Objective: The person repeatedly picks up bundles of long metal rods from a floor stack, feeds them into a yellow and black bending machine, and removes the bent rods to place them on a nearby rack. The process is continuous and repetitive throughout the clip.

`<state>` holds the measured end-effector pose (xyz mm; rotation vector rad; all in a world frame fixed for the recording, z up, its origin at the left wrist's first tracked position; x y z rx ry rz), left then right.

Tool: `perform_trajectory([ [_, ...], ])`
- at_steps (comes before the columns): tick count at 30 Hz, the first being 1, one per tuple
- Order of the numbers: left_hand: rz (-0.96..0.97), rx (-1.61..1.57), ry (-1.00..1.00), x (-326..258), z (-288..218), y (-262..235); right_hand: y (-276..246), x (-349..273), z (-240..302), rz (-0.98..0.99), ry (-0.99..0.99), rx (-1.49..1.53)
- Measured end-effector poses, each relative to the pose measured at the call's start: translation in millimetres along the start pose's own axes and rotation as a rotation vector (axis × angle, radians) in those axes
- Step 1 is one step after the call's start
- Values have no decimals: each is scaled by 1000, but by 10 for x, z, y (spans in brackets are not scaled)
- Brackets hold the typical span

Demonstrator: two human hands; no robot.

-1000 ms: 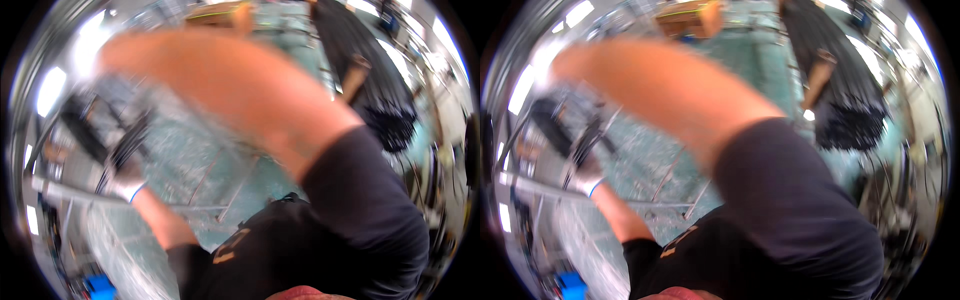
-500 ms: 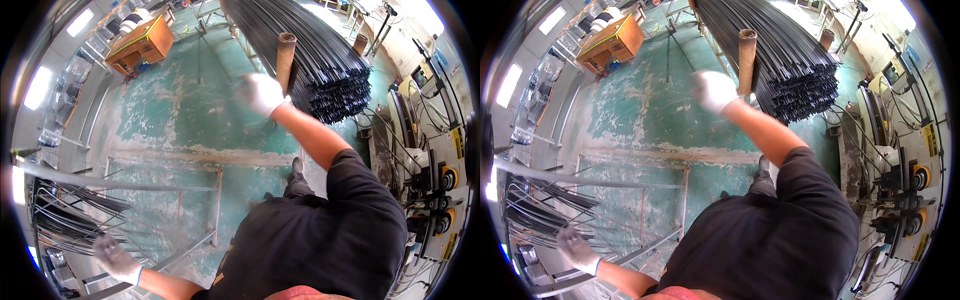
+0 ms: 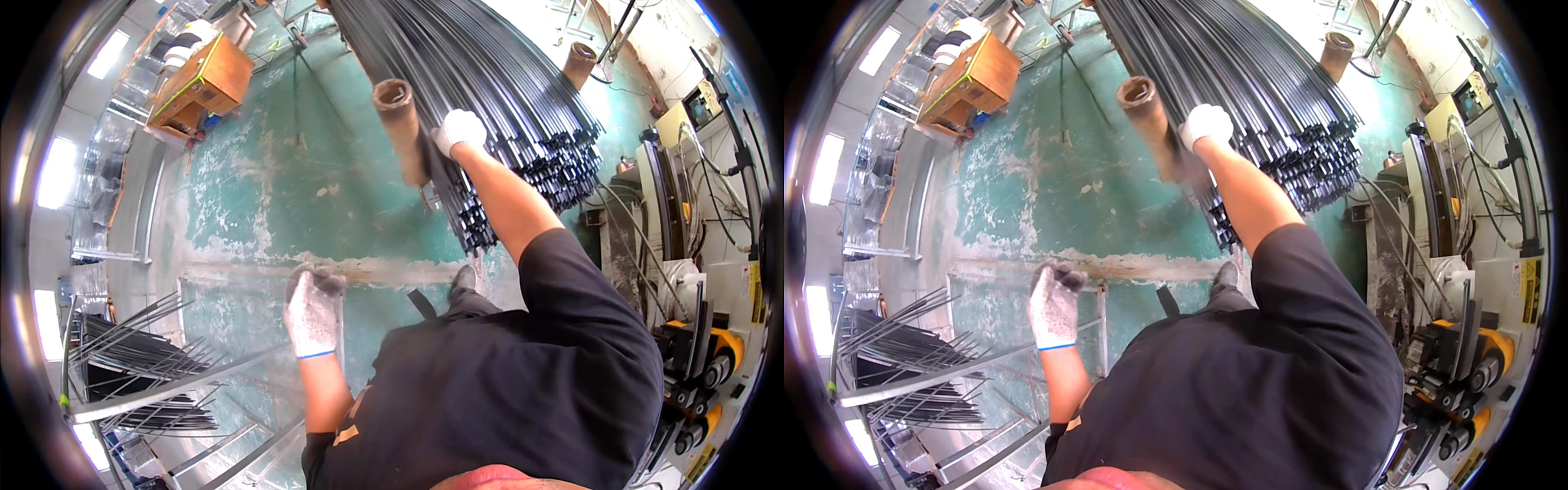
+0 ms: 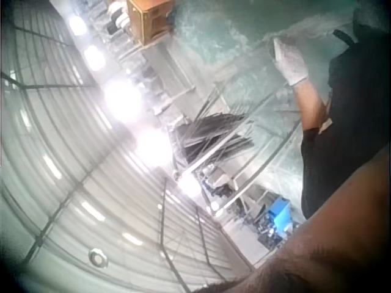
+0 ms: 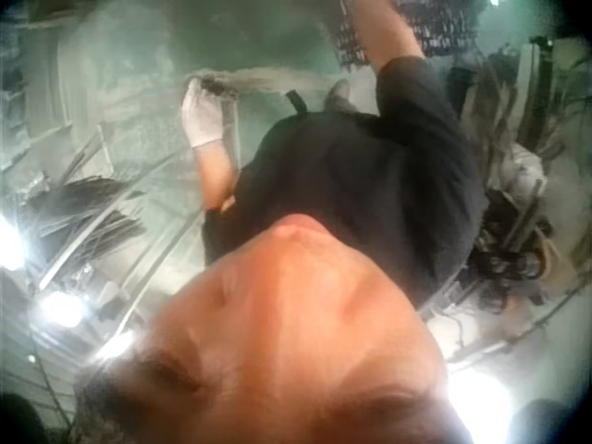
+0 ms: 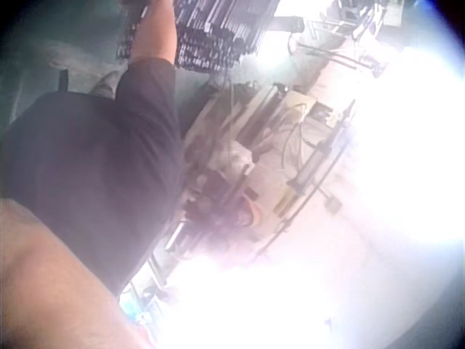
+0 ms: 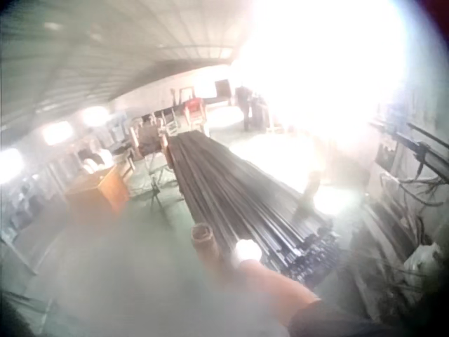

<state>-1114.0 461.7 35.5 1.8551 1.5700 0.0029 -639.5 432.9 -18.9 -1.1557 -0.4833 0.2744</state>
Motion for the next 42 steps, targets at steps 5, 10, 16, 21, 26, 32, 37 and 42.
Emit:
perform_trajectory([
  [5, -127, 52, -63, 257, 382, 596, 126, 328, -207, 144, -123, 61],
  [10, -77, 174, -210, 488, 957, 829, 88, 635, -533, 241, -29, 263],
  [16, 56, 285, -271, 895, 1220, 1301, 248, 675, -751, 493, 127, 702],
  [21, 296, 377, -324, 1185, 1535, 1828, 19, 584, -440, 344, -295, 617],
  [26, 488, 500, -448, 1300, 1882, 2336, 487, 253, -591, 749, 519, 1136],
  [32, 493, 518, -540, 1464, 2221, 2532, -429, 34, -582, 396, 411, 429],
  [37, 477, 436, -731, 1545, 2519, 2897, -1234, -1343, -1200, 400, 320, 217],
  [42, 473, 107, -975, 1692, 2883, 3546, -2166, -3930, -1964, 424, 722, -191],
])
Point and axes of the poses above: each hand's wrist, its own x-axis towards the middle knuckle, its own y-axis out of the palm, z = x × y, the point moved 9 cm from there along x, towards the middle knuckle, and after that the axes turned 13 degrees about -z, right-handed, at the moved point
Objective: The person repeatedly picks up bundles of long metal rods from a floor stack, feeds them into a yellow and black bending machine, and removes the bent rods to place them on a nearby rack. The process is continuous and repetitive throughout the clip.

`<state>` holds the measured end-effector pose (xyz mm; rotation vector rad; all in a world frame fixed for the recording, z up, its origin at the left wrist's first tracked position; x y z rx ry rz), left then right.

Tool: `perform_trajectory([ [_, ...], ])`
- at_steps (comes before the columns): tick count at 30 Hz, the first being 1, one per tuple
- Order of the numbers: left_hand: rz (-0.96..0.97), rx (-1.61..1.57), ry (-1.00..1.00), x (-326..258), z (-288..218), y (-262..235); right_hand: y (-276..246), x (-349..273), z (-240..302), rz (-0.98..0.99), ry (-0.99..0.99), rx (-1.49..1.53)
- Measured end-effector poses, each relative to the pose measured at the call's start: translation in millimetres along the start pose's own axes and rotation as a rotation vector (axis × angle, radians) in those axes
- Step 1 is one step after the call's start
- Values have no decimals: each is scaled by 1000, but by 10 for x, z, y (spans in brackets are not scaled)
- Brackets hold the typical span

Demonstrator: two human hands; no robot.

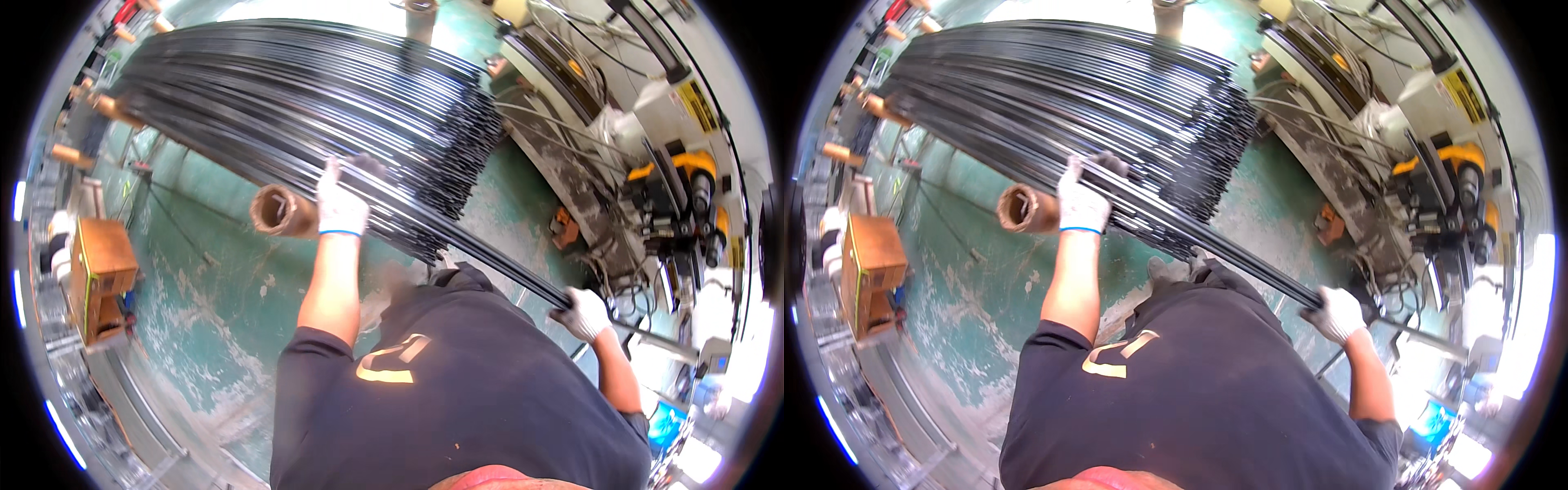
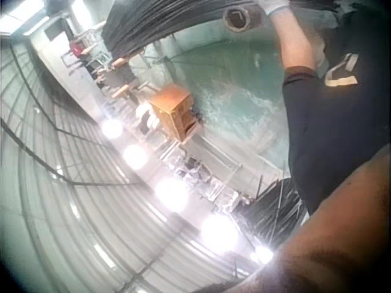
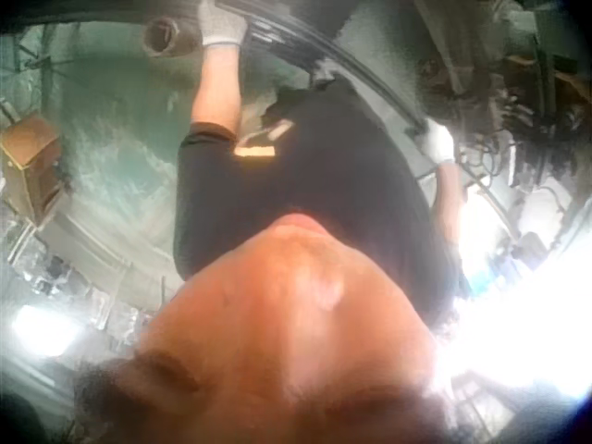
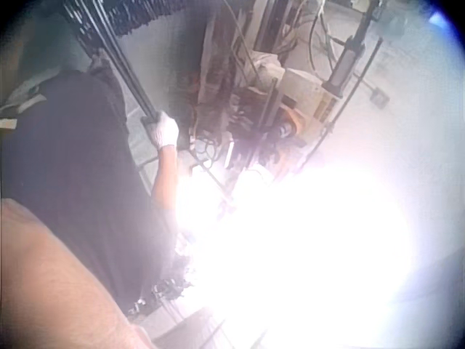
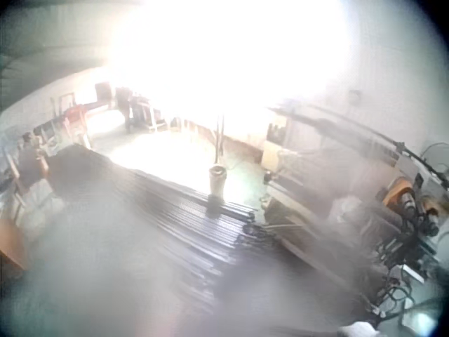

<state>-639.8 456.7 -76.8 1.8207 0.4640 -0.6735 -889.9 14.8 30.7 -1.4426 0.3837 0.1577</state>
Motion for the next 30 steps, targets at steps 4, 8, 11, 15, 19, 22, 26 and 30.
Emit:
perform_trajectory([
  [4, -74, 60, 10, -54, 298, 26, 75, -515, -768, -483, 102, -42],
  [8, -64, 68, -6, -105, 673, 200, 5, -236, -648, -799, 21, -77],
  [11, -29, 218, -24, -553, 1310, 647, 268, -242, -1496, -821, 37, -39],
  [15, 219, 496, 415, -731, 1443, 1423, 462, -554, -3264, -799, 339, -40],
  [19, 371, 159, 41, -793, 1891, 2242, 894, -1345, -5204, -1070, 1018, -35],
  [22, 456, 310, 42, -1046, 3094, 2684, 1235, -1081, -5570, -1344, 1047, 1363],
  [26, 458, 508, -1, -1046, 4338, 2940, 417, 45, -4561, -1111, 693, 2933],
  [30, 705, 573, -138, -1019, 4786, 3529, 488, 273, -5145, -1232, 805, 2921],
])
Point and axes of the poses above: each hand's wrist, its own x-axis towards the middle knuckle, its own y-axis out of the palm, z = x × y, the point moved 9 cm from there along x, towards the middle knuckle, and after that the axes turned 13 degrees about -z, right-handed, at the moved point
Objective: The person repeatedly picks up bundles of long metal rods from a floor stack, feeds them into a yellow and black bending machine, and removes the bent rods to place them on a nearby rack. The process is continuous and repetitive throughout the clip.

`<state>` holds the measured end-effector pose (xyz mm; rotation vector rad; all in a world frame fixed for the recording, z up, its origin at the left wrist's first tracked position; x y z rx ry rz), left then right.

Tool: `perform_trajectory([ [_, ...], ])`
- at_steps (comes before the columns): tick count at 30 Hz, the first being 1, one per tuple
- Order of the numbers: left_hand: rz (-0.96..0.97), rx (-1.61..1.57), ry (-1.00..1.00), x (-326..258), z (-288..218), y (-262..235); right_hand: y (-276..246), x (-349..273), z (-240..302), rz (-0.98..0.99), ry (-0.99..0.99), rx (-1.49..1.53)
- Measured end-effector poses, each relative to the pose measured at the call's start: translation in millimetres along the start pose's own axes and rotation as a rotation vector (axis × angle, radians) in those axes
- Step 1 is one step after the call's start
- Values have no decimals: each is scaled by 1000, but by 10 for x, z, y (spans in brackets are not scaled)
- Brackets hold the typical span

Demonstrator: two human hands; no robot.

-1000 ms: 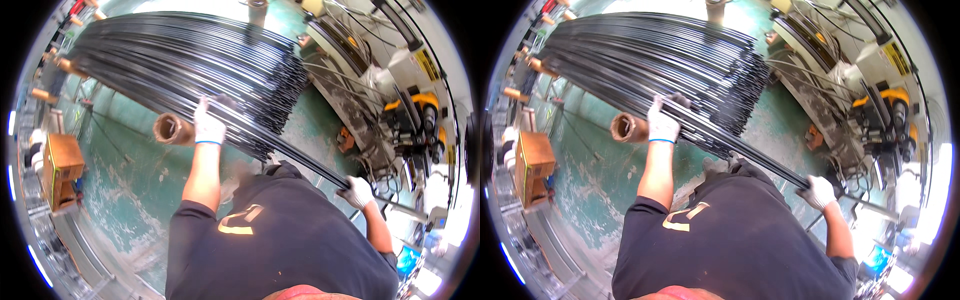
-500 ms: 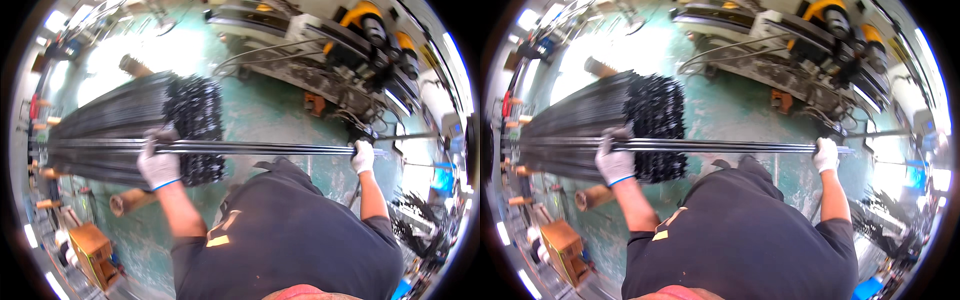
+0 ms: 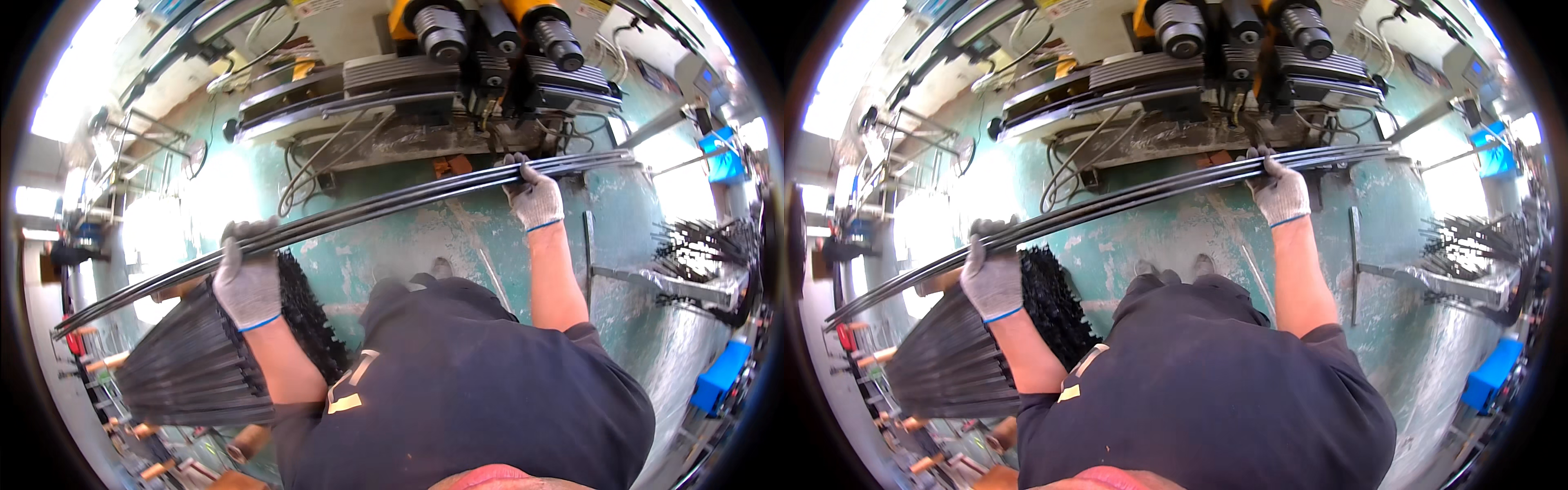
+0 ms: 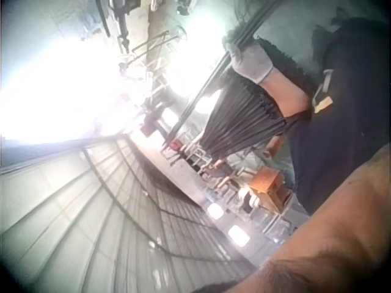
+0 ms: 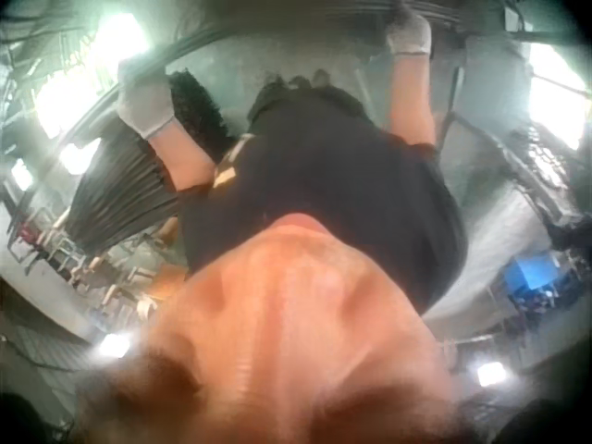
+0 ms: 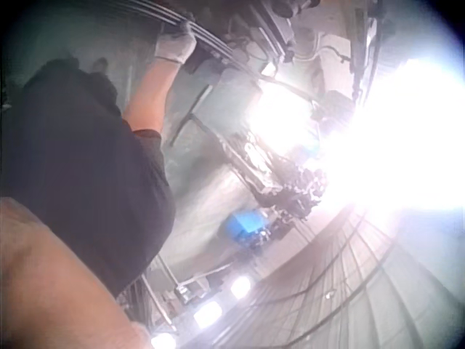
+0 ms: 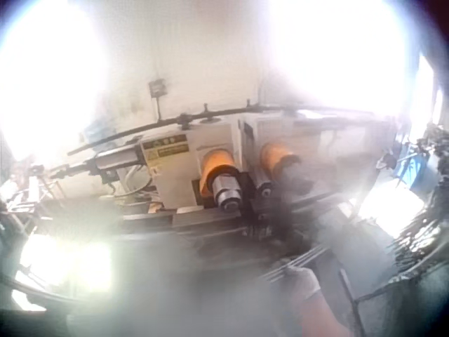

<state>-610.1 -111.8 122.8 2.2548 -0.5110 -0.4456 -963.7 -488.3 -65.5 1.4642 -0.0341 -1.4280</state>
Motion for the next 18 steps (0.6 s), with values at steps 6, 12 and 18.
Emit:
perform_trajectory([
  [6, 101, -76, 93, 1046, -969, -222, 284, 410, 804, 13, -315, -76],
  [12, 89, -49, -27, 2243, -675, -552, 906, 461, 721, 129, -413, -12],
  [18, 226, -14, -169, 2882, -125, -198, 1428, 659, 494, 147, -482, 0],
])
Point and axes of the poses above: each hand's wrist, its own x-axis towards the middle knuckle, its own y-axis out of the palm, z = x × y, the point moved 9 cm from there along x, towards the middle knuckle, and after that the axes turned 13 degrees about -z, right-handed, at the moved point
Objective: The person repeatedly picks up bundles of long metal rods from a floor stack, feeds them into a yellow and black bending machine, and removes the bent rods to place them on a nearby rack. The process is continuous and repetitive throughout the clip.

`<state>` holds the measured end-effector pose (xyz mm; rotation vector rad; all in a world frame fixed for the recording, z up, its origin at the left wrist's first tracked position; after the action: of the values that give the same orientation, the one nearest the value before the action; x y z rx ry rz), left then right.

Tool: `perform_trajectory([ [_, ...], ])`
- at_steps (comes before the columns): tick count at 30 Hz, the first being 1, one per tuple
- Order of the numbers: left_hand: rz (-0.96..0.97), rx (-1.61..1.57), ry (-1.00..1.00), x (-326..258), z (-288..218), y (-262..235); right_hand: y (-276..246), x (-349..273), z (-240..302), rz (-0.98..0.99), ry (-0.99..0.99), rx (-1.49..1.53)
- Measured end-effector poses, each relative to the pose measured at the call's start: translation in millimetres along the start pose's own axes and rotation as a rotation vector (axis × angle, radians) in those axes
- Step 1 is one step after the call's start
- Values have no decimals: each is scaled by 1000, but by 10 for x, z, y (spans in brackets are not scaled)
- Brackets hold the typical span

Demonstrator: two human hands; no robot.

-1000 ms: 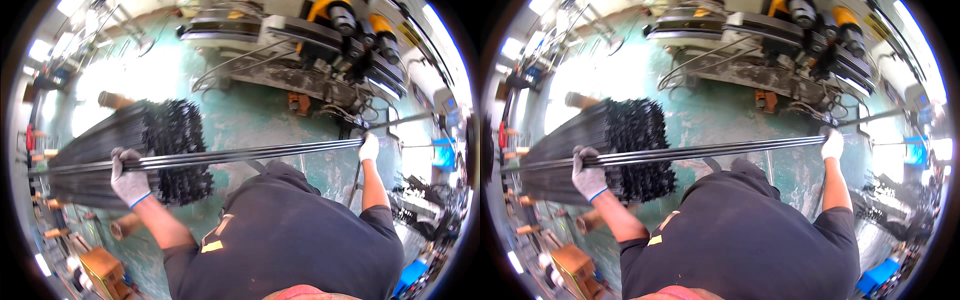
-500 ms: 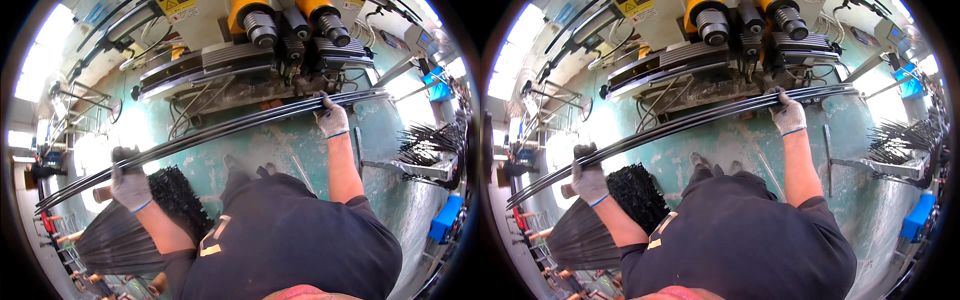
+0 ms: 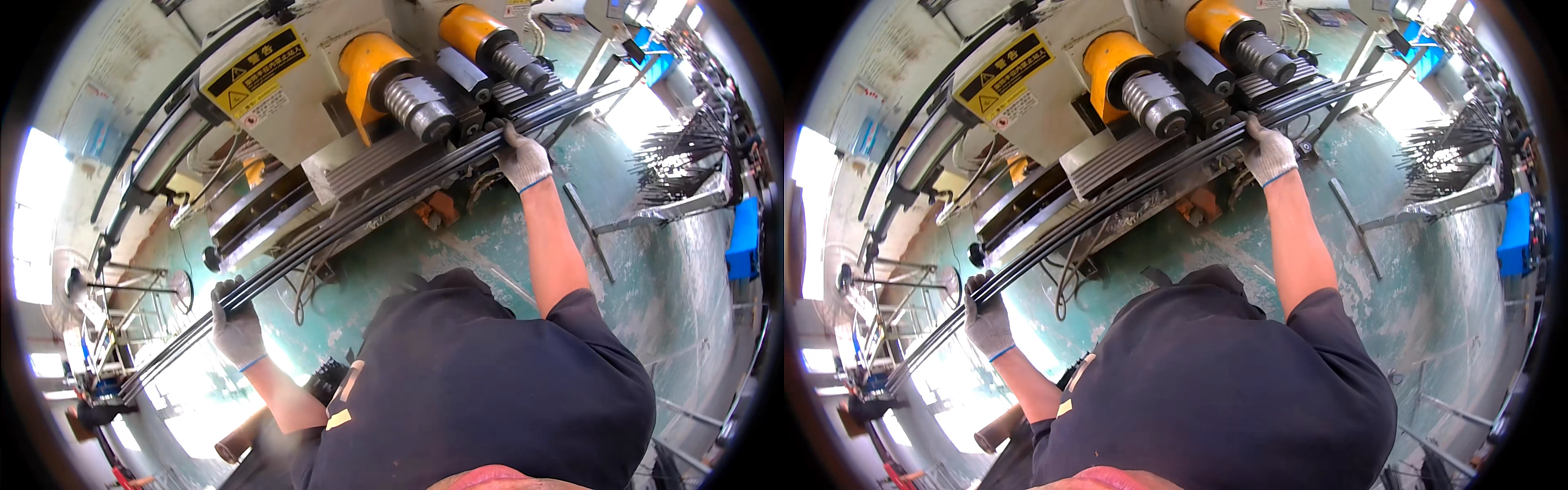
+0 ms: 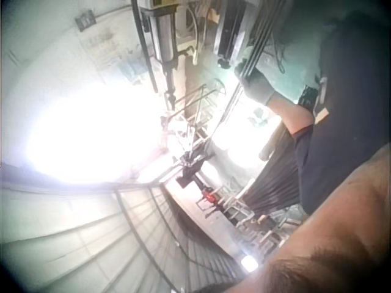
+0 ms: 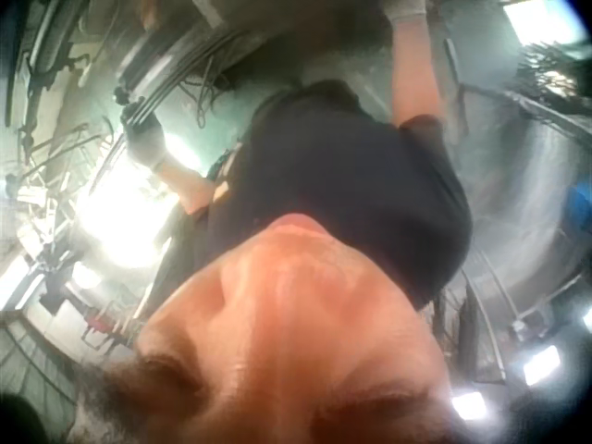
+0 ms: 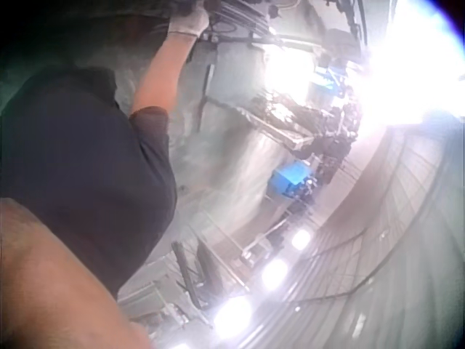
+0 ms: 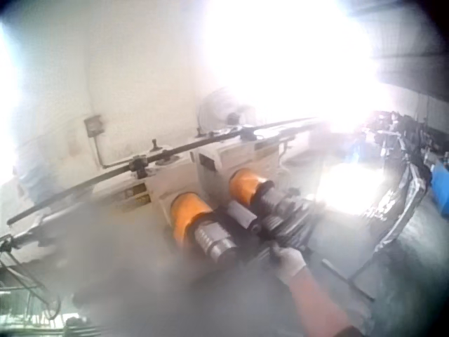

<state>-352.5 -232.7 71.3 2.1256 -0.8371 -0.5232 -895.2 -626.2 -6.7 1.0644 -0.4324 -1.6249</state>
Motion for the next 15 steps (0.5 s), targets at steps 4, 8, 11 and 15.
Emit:
perform_trajectory([
  [4, -9, 72, -15, 378, 110, 52, 150, 167, 7, -153, -156, -83],
  [8, -128, 56, -47, 746, 250, -201, 255, 271, -75, -320, -202, -127],
  [11, -271, 128, -71, 819, 439, -317, 332, 319, -166, -355, -165, -135],
  [15, -514, 112, -95, 969, 980, -264, 199, 845, -163, -135, -359, -373],
])
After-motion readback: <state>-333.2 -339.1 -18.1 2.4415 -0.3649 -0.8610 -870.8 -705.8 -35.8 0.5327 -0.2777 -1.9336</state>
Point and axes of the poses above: each hand's wrist, its own x-axis towards the middle knuckle, its own y-axis out of the palm, z = x × y, the point moved 9 cm from there along x, towards the middle knuckle, and after that the axes turned 13 degrees about -z, right-handed, at the moved point
